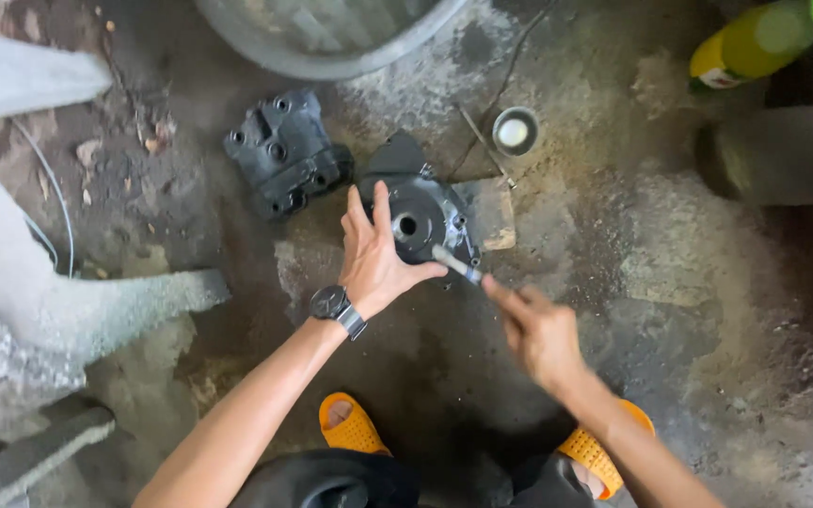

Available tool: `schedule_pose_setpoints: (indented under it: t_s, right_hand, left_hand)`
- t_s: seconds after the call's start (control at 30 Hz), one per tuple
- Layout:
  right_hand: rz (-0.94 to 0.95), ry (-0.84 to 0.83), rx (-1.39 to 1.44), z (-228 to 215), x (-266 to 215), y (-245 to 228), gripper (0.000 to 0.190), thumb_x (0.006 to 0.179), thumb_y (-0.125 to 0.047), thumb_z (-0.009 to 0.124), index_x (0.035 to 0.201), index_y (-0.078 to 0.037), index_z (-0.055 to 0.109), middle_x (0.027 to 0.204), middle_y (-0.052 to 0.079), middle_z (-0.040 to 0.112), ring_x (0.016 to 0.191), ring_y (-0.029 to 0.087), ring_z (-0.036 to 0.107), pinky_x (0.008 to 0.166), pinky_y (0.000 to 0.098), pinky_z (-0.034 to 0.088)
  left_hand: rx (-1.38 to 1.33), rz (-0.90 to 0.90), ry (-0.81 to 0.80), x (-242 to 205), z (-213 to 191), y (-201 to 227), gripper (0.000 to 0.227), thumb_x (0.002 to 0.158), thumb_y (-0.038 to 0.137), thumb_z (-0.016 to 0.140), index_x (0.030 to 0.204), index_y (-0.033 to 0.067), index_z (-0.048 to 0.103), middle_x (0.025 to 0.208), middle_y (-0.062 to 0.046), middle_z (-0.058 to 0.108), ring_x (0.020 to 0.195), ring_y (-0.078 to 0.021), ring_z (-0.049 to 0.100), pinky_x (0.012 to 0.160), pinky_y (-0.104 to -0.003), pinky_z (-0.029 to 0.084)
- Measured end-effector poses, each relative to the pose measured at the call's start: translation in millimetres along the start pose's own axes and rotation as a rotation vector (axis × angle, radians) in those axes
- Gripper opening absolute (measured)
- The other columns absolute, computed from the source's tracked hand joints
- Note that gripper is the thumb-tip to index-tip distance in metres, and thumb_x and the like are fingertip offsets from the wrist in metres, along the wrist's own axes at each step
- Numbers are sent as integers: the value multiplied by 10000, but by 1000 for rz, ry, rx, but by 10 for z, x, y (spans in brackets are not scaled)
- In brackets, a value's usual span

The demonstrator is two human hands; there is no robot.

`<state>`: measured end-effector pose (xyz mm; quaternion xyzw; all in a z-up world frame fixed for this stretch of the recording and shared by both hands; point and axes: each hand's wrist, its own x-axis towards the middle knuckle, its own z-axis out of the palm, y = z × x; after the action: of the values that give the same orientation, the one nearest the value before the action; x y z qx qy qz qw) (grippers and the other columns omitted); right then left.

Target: Cleaning motorcycle engine covers using a brush and solvent.

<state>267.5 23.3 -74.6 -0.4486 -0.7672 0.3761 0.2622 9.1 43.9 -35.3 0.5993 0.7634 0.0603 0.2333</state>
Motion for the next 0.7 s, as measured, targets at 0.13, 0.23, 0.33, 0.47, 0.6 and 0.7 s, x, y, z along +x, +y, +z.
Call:
schedule_pose_setpoints:
  t_s: [0.13,0.23,0.33,0.47,0.6,0.7]
  right_hand:
    - [56,-26,-117,-40,272,-48,512,830,-2,729,1304,-195,723,736,146,595,573,340,608,538,442,503]
    - [67,9,-20,82,88,16,456,902,8,718,1320,-171,716,747,160,604,585,301,602,582,400,505]
    - [140,106,12,201,-125,137,404,903,-53,723,1278,-203,736,808,126,712,598,190,652,618,334,533]
    - [505,1,295,141,-42,133,378,939,-69,706,1311,-139,719,706,122,671,599,104,541,581,285,502]
    - [621,-134,258,-154,220,-64,378,924,-113,689,1301,-136,718,639,78,665,556,83,577,558,283,510]
    - [274,-200,152,-259,363,-167,346,939,-85,661,1276,-15,700,690,99,703,650,17,628,636,300,522]
  left_hand:
    - [-14,29,-10,5,-10,-6,1475,532,543,987,1550,-77,118,1514,-481,110,1314,-621,316,1088,-617,354]
    - [-3,2,-36,15,-71,11,1476,532,555,984,1550,-74,122,1515,-475,119,1310,-621,318,1091,-620,359]
    - [-4,4,-56,-12,-41,10,1472,532,557,985,1549,-72,126,1511,-487,104,1315,-617,316,1081,-625,360]
    - [-9,3,-25,29,-50,34,1465,552,549,980,1561,-73,118,1521,-475,117,1321,-620,311,1075,-624,363]
    - [26,22,-9,-10,20,-9,1469,525,534,992,1545,-69,123,1514,-481,105,1318,-615,315,1077,-625,351]
    - [29,21,-27,-5,-36,61,1471,541,526,986,1568,-65,115,1523,-484,101,1307,-616,325,1088,-611,361]
